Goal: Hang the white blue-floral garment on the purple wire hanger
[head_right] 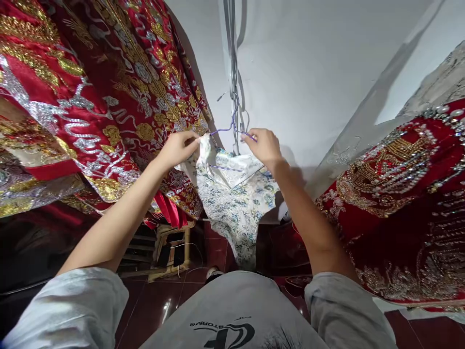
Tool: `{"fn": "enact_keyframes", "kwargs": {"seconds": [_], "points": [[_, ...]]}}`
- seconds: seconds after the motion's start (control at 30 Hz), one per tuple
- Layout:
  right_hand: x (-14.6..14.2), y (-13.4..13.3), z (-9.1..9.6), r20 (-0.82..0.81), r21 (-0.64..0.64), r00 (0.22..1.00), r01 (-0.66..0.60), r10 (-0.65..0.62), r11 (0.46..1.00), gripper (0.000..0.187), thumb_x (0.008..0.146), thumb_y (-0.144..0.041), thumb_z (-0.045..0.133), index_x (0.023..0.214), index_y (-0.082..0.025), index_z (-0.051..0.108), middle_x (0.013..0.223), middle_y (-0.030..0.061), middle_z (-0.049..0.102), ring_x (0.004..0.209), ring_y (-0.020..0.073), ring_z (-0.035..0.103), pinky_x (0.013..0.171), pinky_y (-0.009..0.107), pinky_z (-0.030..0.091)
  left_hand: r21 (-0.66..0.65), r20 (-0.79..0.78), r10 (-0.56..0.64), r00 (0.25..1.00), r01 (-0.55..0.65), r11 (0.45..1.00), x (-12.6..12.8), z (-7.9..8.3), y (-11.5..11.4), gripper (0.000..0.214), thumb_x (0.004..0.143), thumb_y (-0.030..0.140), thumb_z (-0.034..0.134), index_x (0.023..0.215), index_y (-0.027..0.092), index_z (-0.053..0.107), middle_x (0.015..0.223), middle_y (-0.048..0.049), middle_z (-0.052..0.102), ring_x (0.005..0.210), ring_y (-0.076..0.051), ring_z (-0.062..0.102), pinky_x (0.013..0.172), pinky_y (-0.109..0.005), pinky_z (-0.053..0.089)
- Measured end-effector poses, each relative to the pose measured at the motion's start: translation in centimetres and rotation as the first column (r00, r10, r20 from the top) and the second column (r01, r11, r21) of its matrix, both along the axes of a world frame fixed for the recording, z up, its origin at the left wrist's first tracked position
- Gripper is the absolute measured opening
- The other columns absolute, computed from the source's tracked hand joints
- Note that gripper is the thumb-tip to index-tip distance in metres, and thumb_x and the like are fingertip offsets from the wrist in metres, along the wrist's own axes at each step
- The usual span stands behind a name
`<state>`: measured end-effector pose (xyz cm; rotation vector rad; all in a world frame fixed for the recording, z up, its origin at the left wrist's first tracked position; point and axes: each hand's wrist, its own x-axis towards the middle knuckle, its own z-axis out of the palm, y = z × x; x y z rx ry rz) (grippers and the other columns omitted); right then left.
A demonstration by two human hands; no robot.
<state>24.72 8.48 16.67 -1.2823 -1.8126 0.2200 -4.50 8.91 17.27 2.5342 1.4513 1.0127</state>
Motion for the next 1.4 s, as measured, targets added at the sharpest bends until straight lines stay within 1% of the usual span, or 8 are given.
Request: {"fn": "enact_keyframes", "kwargs": {"seconds": [0.2,0.3,0.37,0.47,0.73,1.0,1.17,1.4], "points": [[-2.7,-4.7,-8.5,-0.119,0.243,0.940,0.339,-0.319,0.909,0.032,0.092,-0.047,0.058,0.107,-0.021,0.069,0.113,0.0125,0.066,0.115,0.0312,0.057,0.097,0.048,0.044,0.142,0.125,0.159,0.979,-0.176,0.974,0.9,-4.5,0.3,0.027,0.102,0.034,0.042,0.105,0.022,0.067,0.100,-0.0091,0.068,0.100,-0.027,0.059,0.096,-0.044,0.045],[-4.4,-5.7,-13.0,-0.055,-0.200,0.972,0.214,-0.229,0.956,0.052,0.099,-0.054,0.042,0.069,-0.021,0.066,0.076,0.0088,0.067,0.084,0.0252,0.064,0.083,0.037,0.046,0.139,0.140,0.170,0.975,-0.190,0.972,1.4,-4.9,0.7,0.027,0.102,0.034,0.042,0.104,0.022,0.067,0.097,-0.0089,0.067,0.098,-0.027,0.059,0.094,-0.045,0.043],[-5.3,-5.2,-14.9,-0.007,-0.546,0.992,0.102,-0.126,0.831,0.066,0.101,-0.059,0.034,0.056,-0.020,0.061,0.059,0.0076,0.063,0.068,0.0216,0.063,0.074,0.032,0.044,0.143,0.158,0.153,0.976,-0.176,0.974,1.4,-5.0,1.0,0.027,0.102,0.034,0.043,0.103,0.022,0.067,0.097,-0.0087,0.068,0.098,-0.027,0.059,0.093,-0.044,0.043],[-6.3,-3.8,-16.5,-0.017,-0.692,0.985,0.111,-0.170,0.713,0.059,0.098,-0.058,0.047,0.056,-0.019,0.063,0.056,0.0083,0.064,0.068,0.0222,0.064,0.071,0.030,0.042,0.163,0.189,0.130,0.973,-0.161,0.973,1.4,-5.4,1.3,0.026,0.101,0.036,0.044,0.099,0.023,0.067,0.095,-0.0078,0.067,0.095,-0.027,0.059,0.093,-0.044,0.042],[-7.2,-3.4,-19.3,-0.173,-0.655,0.964,0.040,-0.201,0.754,0.047,0.093,-0.057,0.049,0.087,-0.017,0.071,0.058,0.0021,0.066,0.061,0.0183,0.059,0.062,0.025,0.042,0.163,0.271,0.132,0.954,-0.181,0.970,2.2,-6.9,0.8,0.028,0.103,0.040,0.042,0.099,0.024,0.065,0.099,-0.0078,0.064,0.100,-0.027,0.057,0.097,-0.046,0.040],[-6.8,-2.9,-21.4,-0.364,-0.675,0.878,-0.019,-0.311,0.737,0.039,0.087,-0.046,0.052,0.064,-0.017,0.061,0.059,0.0070,0.065,0.054,0.0161,0.053,0.052,0.027,0.036,0.185,0.295,0.119,0.948,-0.179,0.966,2.5,-6.8,0.3,0.025,0.102,0.037,0.042,0.107,0.024,0.062,0.108,-0.0099,0.062,0.110,-0.029,0.056,0.102,-0.049,0.039],[-6.5,-5.7,-23.4,-0.460,-0.644,0.844,-0.103,-0.276,0.758,0.036,0.085,-0.045,0.049,0.063,-0.018,0.057,0.061,0.0068,0.065,0.055,0.0164,0.053,0.054,0.027,0.038,0.252,0.432,0.028,0.902,-0.150,0.956,6.1,-14.6,-5.5,0.027,0.098,0.032,0.046,0.124,0.025,0.052,0.121,-0.0130,0.058,0.122,-0.030,0.051,0.107,-0.049,0.039],[-6.2,-9.8,-22.6,-0.538,-0.566,0.832,-0.236,-0.137,0.789,0.046,0.082,-0.059,0.053,0.058,-0.020,0.057,0.050,0.0013,0.054,0.051,0.0158,0.050,0.056,0.028,0.040,-0.397,0.566,0.234,0.790,0.012,0.918,11.8,-25.7,-10.9,0.012,0.086,0.023,0.054,0.097,0.023,0.049,0.096,-0.0079,0.060,0.094,-0.026,0.059,0.089,-0.040,0.049]]}}
